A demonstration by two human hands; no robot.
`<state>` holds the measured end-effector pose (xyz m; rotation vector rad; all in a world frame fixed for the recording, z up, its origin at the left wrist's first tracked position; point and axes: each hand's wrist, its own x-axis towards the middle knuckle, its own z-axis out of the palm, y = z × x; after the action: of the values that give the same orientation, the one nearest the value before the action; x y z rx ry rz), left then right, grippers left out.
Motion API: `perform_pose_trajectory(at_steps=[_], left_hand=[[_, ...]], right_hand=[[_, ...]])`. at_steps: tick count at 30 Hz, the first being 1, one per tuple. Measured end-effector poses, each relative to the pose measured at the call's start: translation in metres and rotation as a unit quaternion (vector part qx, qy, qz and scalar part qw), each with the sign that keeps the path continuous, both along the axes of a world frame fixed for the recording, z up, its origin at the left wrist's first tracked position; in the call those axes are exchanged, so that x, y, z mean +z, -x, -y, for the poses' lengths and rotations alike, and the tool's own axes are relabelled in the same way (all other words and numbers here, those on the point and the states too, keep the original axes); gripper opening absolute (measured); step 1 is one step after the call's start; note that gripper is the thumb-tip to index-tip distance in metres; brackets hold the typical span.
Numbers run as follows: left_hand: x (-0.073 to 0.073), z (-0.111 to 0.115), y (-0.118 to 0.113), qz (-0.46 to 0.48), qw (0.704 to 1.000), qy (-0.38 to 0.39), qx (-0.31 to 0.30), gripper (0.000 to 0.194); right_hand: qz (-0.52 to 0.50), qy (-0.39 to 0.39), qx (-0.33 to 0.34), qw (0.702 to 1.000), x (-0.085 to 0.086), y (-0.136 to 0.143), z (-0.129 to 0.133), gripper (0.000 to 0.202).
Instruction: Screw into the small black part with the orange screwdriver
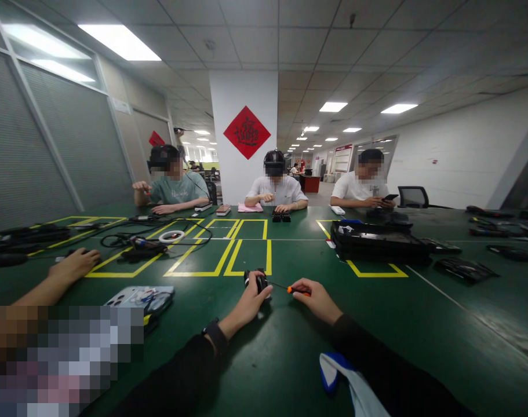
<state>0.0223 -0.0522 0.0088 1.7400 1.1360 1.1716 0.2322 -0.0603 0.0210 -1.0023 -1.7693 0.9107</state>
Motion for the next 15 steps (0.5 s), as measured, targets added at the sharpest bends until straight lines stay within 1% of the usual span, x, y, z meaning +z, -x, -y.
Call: perform_pose_trajectory(at_steps=[3, 7, 10, 12, 15], left_hand=[[0.0034, 0.0023, 0.0008, -0.011, 1.0, -0.01, 0.007, 0.036], [0.0061, 0.0042, 0.0029, -0.037, 0.999, -0.037, 0.007, 0.036], [0.0044, 0.0033, 0.0038, -0.056, 0.997, -0.057, 0.023, 0.035], [0.0023, 0.0022, 0.0037, -0.063, 0.996, -0.056, 0.028, 0.033], [0.0009, 0.0015, 0.0029, -0.062, 0.996, -0.055, 0.014, 0.03]], right_hand=[[0.005, -0.006, -0.002, 1.0, -0.0017, 0.0001, 0.0002, 0.018], [0.029, -0.028, -0.01, 0.999, 0.0001, 0.0006, 0.0034, 0.017], [0.052, -0.043, -0.018, 0.998, 0.0019, -0.0001, 0.0054, 0.018], [0.069, -0.057, -0.026, 0.996, 0.0017, -0.0008, 0.0054, 0.018], [0.104, -0.083, -0.038, 0.99, -0.0002, -0.0015, 0.0039, 0.019]])
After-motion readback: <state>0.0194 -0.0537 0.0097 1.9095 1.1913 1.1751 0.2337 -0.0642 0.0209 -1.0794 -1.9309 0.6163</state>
